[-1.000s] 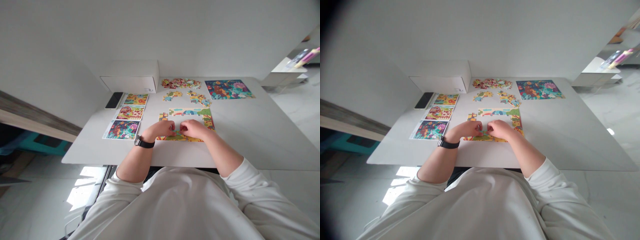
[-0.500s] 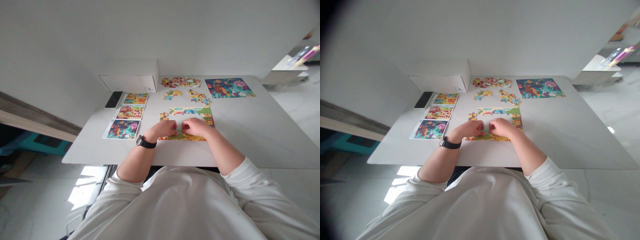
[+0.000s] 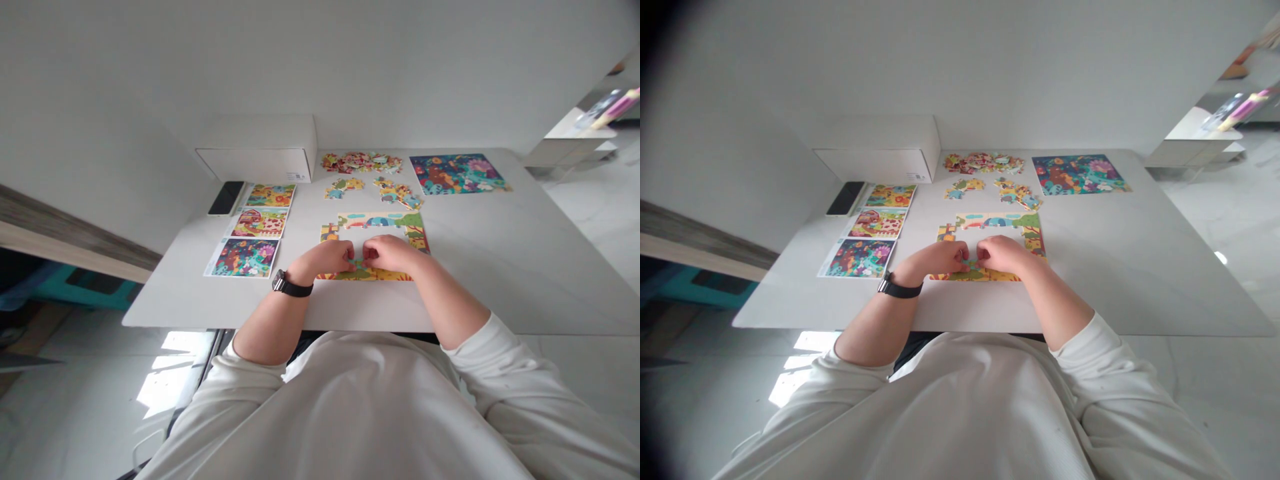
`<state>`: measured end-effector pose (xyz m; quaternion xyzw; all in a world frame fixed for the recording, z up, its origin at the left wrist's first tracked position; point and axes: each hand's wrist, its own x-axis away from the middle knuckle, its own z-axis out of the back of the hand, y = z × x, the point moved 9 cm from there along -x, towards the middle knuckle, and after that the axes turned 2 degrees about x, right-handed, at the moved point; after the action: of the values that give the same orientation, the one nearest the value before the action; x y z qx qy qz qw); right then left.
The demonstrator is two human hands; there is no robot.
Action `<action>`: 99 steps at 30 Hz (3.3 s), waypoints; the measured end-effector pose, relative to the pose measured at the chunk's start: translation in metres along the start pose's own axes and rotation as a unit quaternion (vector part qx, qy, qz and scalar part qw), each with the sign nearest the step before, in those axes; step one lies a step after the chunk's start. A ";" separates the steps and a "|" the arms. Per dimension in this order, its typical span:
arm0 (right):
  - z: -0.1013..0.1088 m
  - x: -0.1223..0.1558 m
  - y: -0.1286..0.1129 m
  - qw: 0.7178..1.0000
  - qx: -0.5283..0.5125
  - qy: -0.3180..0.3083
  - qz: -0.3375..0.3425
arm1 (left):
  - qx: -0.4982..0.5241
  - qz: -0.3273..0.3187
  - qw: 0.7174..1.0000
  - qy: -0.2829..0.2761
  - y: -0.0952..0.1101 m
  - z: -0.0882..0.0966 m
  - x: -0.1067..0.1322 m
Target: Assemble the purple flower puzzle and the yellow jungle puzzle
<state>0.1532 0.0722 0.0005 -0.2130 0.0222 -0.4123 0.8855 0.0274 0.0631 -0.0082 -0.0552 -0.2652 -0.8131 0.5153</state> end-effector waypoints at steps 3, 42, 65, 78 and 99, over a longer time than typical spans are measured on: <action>0.001 0.000 0.000 1.000 0.009 0.004 0.007 | 0.005 -0.005 1.000 0.003 0.000 -0.001 0.000; 0.001 0.004 0.012 0.998 0.022 -0.037 -0.041 | 0.004 -0.001 1.000 0.019 -0.002 -0.005 -0.001; 0.000 0.005 0.005 0.999 0.017 -0.050 -0.006 | 0.137 0.023 0.990 0.001 -0.012 0.003 -0.001; 0.017 -0.002 0.023 0.991 0.041 0.115 -0.060 | -0.020 0.148 0.951 0.273 -0.057 0.046 -0.006; 0.005 -0.006 0.027 0.986 0.102 0.103 -0.087 | -0.020 0.100 0.950 0.296 -0.060 0.040 -0.011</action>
<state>0.1702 0.0939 -0.0061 -0.0797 0.0526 -0.5072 0.8566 -0.0269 0.1116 -0.0009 0.1514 -0.0772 -0.7426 0.6478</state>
